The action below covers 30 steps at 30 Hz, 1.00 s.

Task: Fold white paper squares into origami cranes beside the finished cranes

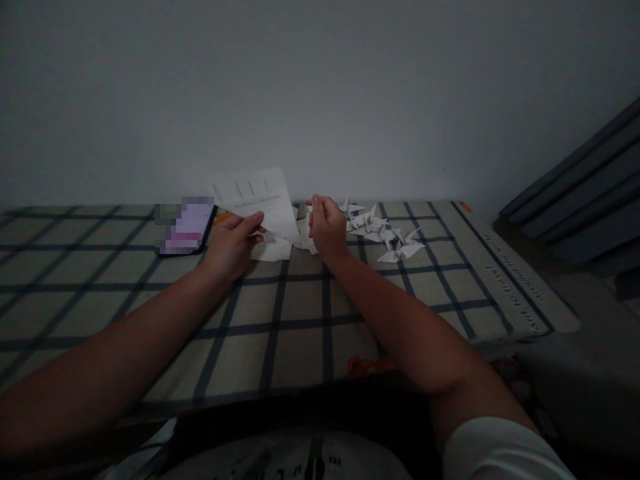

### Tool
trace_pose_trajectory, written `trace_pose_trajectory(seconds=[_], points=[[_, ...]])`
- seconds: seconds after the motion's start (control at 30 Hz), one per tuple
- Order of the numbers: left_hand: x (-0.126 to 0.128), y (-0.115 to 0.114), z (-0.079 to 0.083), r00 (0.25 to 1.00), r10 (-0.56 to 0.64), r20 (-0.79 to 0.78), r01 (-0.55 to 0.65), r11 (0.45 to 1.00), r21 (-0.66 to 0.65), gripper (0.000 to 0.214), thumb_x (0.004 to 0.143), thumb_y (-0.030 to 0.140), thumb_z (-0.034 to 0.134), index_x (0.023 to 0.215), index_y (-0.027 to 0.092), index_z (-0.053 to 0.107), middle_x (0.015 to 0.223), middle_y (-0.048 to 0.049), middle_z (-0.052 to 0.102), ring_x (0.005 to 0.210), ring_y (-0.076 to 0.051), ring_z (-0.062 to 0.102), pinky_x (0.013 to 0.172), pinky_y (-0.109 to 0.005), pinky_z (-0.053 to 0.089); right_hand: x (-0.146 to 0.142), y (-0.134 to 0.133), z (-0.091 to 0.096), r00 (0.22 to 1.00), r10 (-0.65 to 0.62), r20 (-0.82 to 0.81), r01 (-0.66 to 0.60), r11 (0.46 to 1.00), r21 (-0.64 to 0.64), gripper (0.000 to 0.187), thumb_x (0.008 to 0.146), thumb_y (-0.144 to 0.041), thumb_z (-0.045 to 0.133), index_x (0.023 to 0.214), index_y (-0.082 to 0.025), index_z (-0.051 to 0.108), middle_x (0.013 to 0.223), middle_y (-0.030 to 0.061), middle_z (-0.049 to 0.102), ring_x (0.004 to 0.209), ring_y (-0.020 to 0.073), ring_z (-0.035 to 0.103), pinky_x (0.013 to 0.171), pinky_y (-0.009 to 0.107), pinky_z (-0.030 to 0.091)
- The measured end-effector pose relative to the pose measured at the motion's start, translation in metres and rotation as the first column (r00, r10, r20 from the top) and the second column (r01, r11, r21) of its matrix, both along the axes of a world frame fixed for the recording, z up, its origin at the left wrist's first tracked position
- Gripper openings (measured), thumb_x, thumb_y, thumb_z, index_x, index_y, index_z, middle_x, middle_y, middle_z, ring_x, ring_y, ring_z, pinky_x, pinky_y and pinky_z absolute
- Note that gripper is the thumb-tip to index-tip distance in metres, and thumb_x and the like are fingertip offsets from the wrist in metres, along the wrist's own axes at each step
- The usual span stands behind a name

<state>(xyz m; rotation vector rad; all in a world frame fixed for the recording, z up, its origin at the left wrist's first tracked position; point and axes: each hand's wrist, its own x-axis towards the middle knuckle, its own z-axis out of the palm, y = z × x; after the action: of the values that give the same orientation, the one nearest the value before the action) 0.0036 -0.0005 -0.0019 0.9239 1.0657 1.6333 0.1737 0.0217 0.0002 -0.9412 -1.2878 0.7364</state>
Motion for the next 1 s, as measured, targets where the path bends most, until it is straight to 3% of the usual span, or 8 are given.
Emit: trace_pose_trajectory(seconds=[0.27,0.53,0.7,1.0], points=[[-0.006,0.004,0.004,0.992,0.023,0.121,-0.030,0.998,0.055,0.030,0.069,0.031,0.085,0.065,0.018,0.057,0.064,0.0025,0.058,0.059,-0.007,0.057,0.048,-0.016,0.042,0.001,-0.001,-0.003,0.915,0.281,0.290,-0.284,0.958,-0.031,0.031,0.085,-0.047,0.065,0.080,-0.016,0.066,0.063,-0.0026,0.059,0.055,0.0088,0.053,0.053,0.023,0.042],[-0.015,0.014,0.003,0.978,0.059,0.201,-0.067,0.997,0.031,0.032,0.070,0.038,0.085,0.069,0.020,0.058,0.065,0.0027,0.058,0.062,-0.009,0.059,0.051,-0.018,0.044,0.005,0.011,-0.014,0.903,0.352,0.247,-0.351,0.935,-0.047,0.036,0.078,-0.041,0.071,0.103,-0.015,0.070,0.084,0.0036,0.069,0.067,0.0106,0.059,0.058,0.025,0.049],[-0.012,0.012,0.001,0.991,-0.013,0.133,0.013,1.000,0.001,0.032,0.062,0.033,0.090,0.073,0.018,0.064,0.075,-0.0008,0.066,0.065,-0.009,0.061,0.053,-0.017,0.047,0.005,0.013,-0.016,0.902,0.363,0.233,-0.367,0.930,-0.029,0.039,0.079,-0.038,0.070,0.111,-0.016,0.068,0.079,-0.0001,0.065,0.064,0.0091,0.055,0.058,0.024,0.048],[-0.022,0.020,0.003,0.971,0.076,0.226,-0.081,0.997,0.015,0.034,0.068,0.030,0.086,0.065,0.020,0.054,0.064,0.0037,0.056,0.058,-0.007,0.054,0.049,-0.016,0.043,0.009,0.014,-0.015,0.871,0.443,0.212,-0.442,0.895,-0.058,0.042,0.079,-0.031,0.067,0.118,-0.016,0.063,0.078,-0.0025,0.060,0.065,0.0092,0.054,0.059,0.024,0.049]])
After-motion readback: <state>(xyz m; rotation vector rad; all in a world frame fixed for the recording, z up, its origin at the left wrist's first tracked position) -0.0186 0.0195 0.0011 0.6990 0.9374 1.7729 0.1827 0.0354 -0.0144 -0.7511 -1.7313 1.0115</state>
